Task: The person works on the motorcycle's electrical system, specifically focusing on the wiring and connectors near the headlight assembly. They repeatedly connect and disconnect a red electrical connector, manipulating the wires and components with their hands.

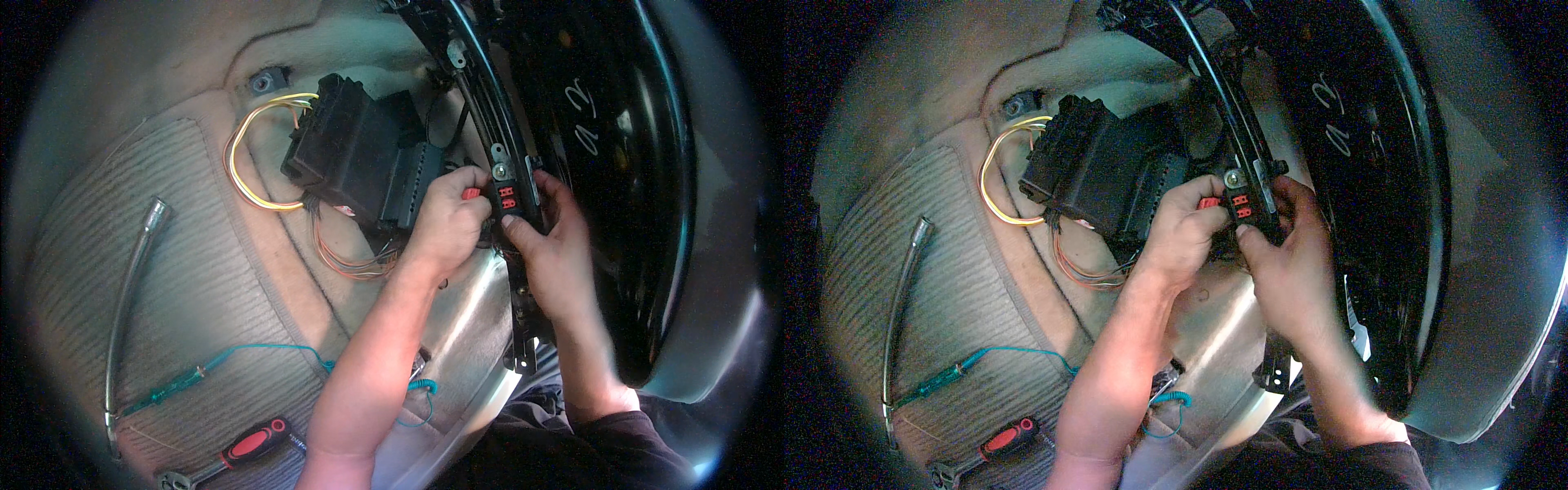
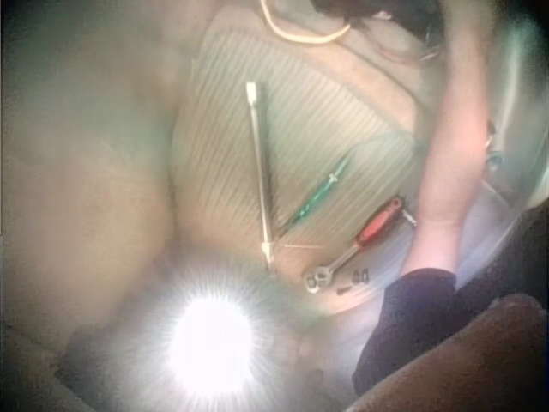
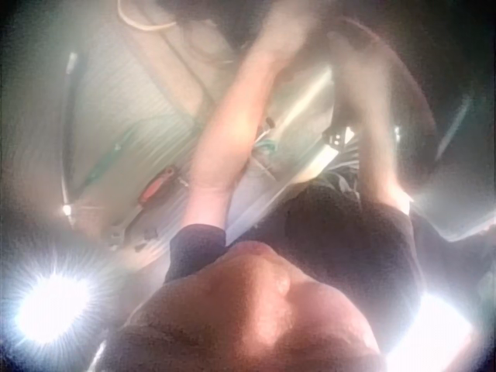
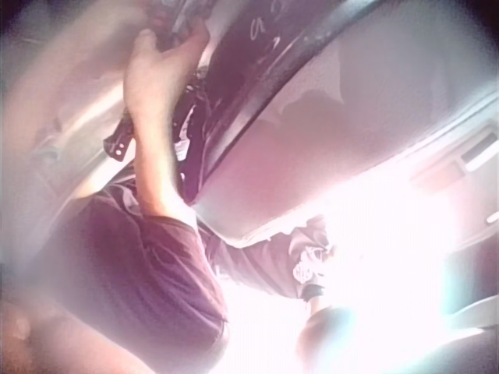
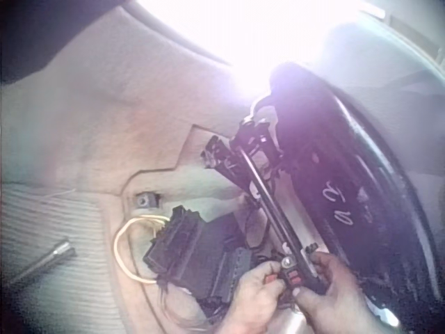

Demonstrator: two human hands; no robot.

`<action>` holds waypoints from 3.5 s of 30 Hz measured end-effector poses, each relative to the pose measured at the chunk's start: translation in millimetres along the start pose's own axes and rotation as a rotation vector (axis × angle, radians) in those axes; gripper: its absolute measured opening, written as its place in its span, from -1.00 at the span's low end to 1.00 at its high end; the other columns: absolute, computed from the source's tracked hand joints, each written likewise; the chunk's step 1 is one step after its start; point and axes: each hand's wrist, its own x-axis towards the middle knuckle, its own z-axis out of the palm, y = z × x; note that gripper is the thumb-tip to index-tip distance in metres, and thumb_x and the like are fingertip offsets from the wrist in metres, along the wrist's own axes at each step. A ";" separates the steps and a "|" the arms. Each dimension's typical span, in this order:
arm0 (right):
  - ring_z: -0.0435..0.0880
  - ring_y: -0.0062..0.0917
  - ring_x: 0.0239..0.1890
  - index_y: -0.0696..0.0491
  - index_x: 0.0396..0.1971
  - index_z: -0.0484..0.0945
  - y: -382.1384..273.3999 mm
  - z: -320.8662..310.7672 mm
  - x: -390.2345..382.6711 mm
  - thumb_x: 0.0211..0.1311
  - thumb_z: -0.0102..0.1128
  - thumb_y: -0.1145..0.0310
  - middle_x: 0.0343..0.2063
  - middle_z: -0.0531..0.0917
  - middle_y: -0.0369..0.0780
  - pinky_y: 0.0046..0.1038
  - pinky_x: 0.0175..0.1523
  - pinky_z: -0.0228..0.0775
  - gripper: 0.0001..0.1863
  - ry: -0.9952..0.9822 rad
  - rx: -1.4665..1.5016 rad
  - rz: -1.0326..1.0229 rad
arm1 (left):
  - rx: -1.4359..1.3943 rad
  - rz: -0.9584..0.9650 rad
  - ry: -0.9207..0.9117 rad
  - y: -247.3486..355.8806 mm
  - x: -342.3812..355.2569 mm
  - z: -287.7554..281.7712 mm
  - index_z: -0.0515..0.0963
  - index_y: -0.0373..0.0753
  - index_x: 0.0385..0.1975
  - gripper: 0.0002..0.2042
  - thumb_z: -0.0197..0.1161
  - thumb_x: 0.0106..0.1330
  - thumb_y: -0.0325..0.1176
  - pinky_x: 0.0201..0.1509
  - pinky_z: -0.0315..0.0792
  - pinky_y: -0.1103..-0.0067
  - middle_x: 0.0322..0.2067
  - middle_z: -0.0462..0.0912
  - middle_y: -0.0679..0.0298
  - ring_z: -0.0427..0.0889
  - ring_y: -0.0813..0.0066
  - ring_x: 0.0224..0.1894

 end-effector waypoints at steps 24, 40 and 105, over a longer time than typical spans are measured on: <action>0.63 -0.42 -0.08 0.27 0.24 0.20 -4.4 1.4 2.1 0.08 0.12 0.63 -0.02 0.59 -0.05 -0.45 -0.03 0.51 -0.35 0.022 0.205 0.095 | 0.539 0.009 -0.019 37.3 -5.1 -0.1 0.61 -0.39 -0.33 -0.86 0.17 0.15 -0.51 -0.21 0.43 0.48 -0.49 0.63 0.17 0.54 0.46 -0.38; 0.64 -0.42 -0.11 0.28 0.22 0.23 -3.1 1.0 5.0 0.06 0.18 0.57 -0.02 0.59 -0.04 -0.43 -0.08 0.56 -0.35 0.046 0.152 0.096 | 0.779 0.075 0.106 69.4 -18.6 -7.6 0.51 -0.41 -0.13 -0.61 0.43 0.11 -0.36 -0.16 0.50 0.32 -0.37 0.66 -0.01 0.64 0.03 -0.33; 0.64 -0.41 -0.08 0.30 0.16 0.26 11.2 6.0 9.4 0.07 0.23 0.59 -0.08 0.62 0.01 -0.47 0.02 0.47 -0.39 0.054 0.251 -0.012 | 0.236 0.112 -0.116 54.2 -6.6 -18.6 0.63 -0.35 -0.24 -0.87 0.27 0.27 -0.47 -0.44 0.33 0.70 -0.50 0.61 0.38 0.45 0.71 -0.52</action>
